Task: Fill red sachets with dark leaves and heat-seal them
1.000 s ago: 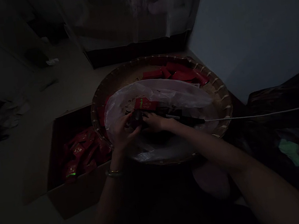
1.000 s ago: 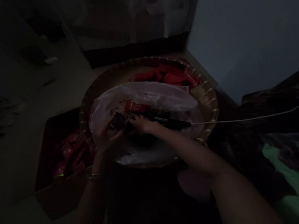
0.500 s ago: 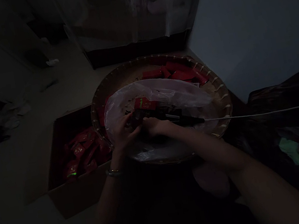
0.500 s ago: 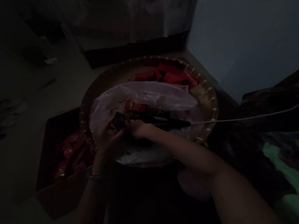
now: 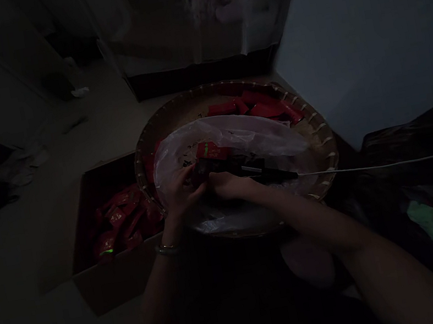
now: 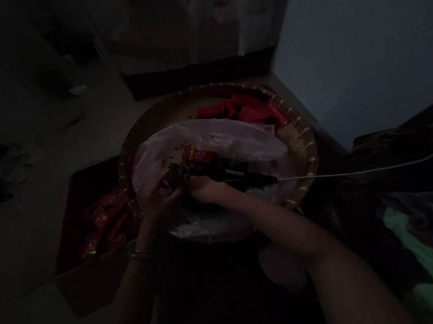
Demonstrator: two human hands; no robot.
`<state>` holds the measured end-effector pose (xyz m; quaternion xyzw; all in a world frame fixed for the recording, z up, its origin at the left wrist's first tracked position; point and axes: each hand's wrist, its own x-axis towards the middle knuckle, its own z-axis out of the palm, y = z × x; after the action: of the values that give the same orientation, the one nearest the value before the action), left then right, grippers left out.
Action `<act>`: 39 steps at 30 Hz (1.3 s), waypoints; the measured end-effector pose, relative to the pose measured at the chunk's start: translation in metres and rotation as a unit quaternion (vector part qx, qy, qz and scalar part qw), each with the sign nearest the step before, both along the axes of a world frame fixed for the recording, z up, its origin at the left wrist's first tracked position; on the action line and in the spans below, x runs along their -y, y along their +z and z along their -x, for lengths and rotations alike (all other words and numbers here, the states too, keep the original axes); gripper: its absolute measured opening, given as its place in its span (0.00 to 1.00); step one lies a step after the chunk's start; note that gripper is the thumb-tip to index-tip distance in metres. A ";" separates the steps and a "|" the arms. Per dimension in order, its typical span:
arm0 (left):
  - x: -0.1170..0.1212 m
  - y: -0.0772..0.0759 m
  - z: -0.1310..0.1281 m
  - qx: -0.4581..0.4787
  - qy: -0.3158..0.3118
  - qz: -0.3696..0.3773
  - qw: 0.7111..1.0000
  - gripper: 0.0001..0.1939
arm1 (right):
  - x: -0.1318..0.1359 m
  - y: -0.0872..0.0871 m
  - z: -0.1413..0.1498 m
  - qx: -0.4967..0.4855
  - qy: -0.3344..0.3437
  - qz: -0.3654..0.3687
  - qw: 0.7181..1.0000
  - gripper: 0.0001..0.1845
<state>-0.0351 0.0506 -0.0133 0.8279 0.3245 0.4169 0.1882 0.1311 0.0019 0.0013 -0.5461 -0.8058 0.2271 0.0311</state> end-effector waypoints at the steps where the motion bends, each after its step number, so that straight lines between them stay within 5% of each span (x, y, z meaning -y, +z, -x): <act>1: 0.000 0.000 0.000 -0.001 0.000 -0.001 1.000 0.23 | 0.002 0.002 -0.002 0.005 0.004 -0.003 1.000 0.15; 8: 0.002 0.004 -0.001 -0.002 -0.012 -0.001 1.000 0.23 | 0.017 0.021 -0.022 0.048 0.005 -0.027 0.998 0.18; 20: 0.002 0.005 -0.002 0.003 -0.032 -0.021 0.999 0.22 | 0.025 0.018 -0.026 0.089 -0.010 -0.043 0.995 0.17; 26: 0.004 0.003 -0.003 0.005 -0.044 -0.020 0.999 0.23 | 0.032 0.018 -0.044 -0.061 -0.082 -0.057 0.993 0.16; 32: 0.004 -0.001 -0.004 -0.007 -0.066 -0.003 0.998 0.24 | 0.041 0.016 -0.056 -0.222 -0.163 -0.067 0.959 0.13; 39: 0.003 -0.004 -0.006 -0.022 -0.091 0.018 0.995 0.24 | 0.049 0.058 -0.061 -0.360 -0.239 -0.066 0.899 0.10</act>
<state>-0.0290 0.0473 -0.0172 0.8595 0.2591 0.3740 0.2328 0.1925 -0.0471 0.0592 -0.5996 -0.5980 0.3406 0.4086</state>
